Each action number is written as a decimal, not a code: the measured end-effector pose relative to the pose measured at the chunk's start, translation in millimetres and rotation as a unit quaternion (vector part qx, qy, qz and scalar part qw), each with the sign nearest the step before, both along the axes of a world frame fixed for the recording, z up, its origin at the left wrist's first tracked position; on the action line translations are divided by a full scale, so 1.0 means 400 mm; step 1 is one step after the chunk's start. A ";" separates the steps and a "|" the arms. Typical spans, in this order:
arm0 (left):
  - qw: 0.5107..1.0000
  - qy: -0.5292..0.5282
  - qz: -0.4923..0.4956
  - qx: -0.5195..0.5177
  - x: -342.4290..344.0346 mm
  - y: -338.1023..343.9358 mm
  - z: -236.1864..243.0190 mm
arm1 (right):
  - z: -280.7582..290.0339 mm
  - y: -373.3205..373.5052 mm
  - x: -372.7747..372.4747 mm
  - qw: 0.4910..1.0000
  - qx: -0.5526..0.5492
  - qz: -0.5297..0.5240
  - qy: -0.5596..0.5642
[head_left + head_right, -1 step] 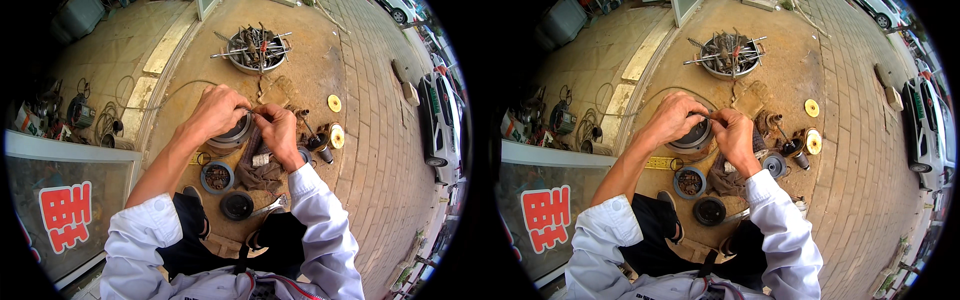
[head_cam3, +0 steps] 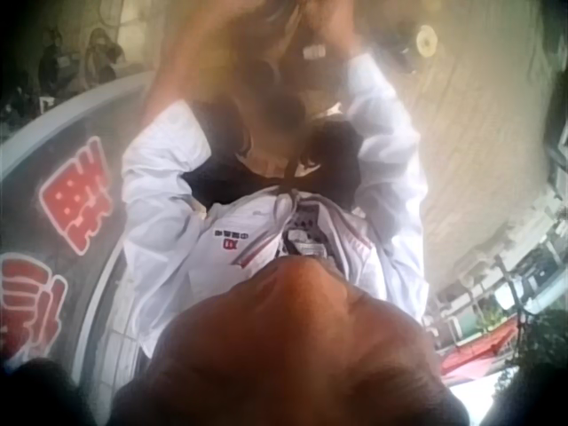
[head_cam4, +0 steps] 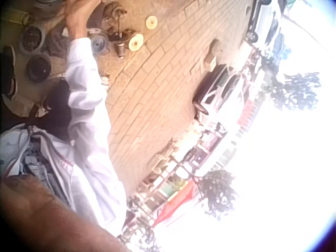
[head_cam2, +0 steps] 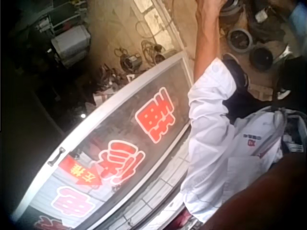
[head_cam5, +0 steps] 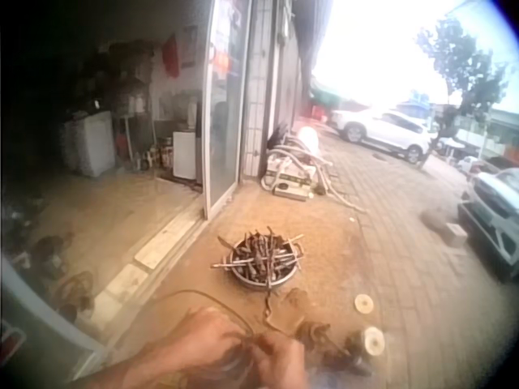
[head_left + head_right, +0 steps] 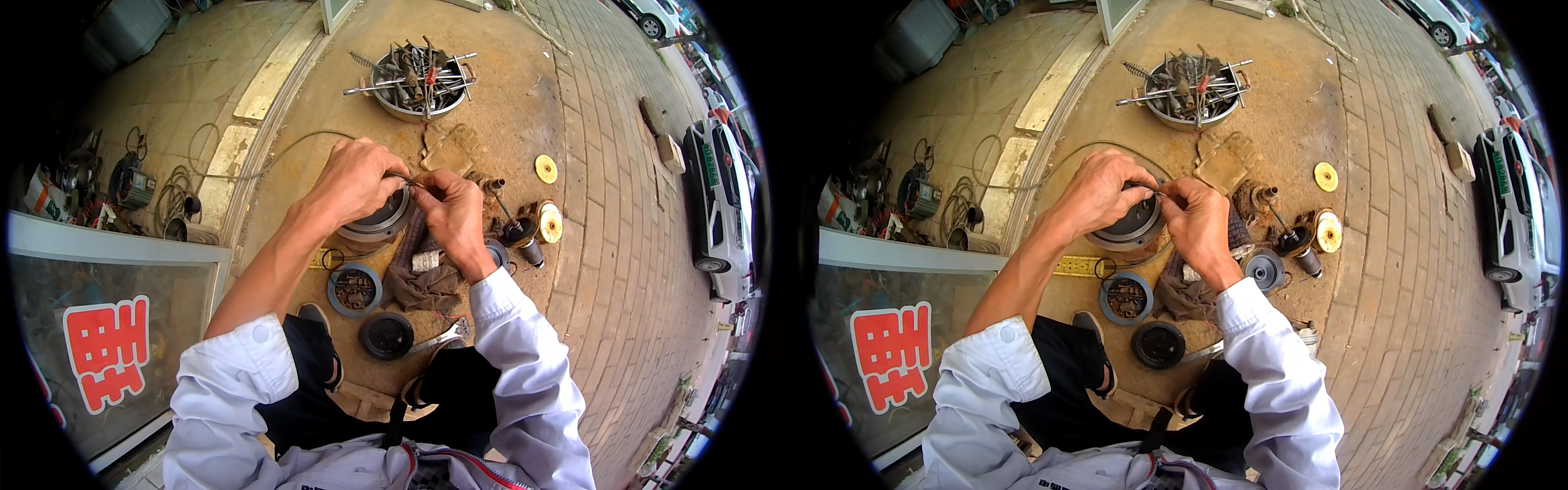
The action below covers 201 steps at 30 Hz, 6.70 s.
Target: The person sits on the ground and works on a cylindrical mechanical part, using a blue tool to manipulate internal components. They repeatedly insert and remove small metal pieces, wipe the part with a cloth, and inspect the interior before placing a cover on top.
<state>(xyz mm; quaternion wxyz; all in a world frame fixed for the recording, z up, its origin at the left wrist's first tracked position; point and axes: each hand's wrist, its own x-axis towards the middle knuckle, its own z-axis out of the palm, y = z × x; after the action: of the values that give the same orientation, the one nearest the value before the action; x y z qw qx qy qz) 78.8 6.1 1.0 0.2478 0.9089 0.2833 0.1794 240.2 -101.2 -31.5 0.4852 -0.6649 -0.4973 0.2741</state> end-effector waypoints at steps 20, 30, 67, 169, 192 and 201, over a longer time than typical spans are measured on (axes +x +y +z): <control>0.994 -0.044 0.038 -0.095 0.010 0.009 -0.016 | -0.021 -0.005 -0.002 1.000 0.015 -0.027 0.004; 0.991 -0.006 0.052 -0.120 0.011 0.001 0.004 | -0.019 -0.003 0.001 0.997 -0.040 -0.013 0.065; 0.995 0.075 0.048 -0.044 0.021 -0.011 0.010 | -0.005 -0.005 -0.005 0.997 -0.029 0.012 -0.068; 0.998 0.041 -0.031 0.021 -0.001 -0.009 -0.021 | 0.018 -0.020 0.013 0.987 -0.016 0.076 -0.143; 0.993 0.038 -0.051 0.099 -0.004 -0.017 -0.037 | -0.002 -0.012 0.040 0.888 -0.153 0.044 0.430; 0.995 0.033 -0.042 0.088 -0.005 -0.016 -0.037 | 0.013 -0.032 0.036 0.975 0.040 0.093 -0.197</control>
<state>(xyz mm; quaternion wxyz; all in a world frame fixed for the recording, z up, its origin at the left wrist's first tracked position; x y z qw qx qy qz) 76.6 -0.1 -13.8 0.1647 0.9437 0.2361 0.1626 254.4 -113.9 -26.2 0.3762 -0.6367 -0.6534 0.1619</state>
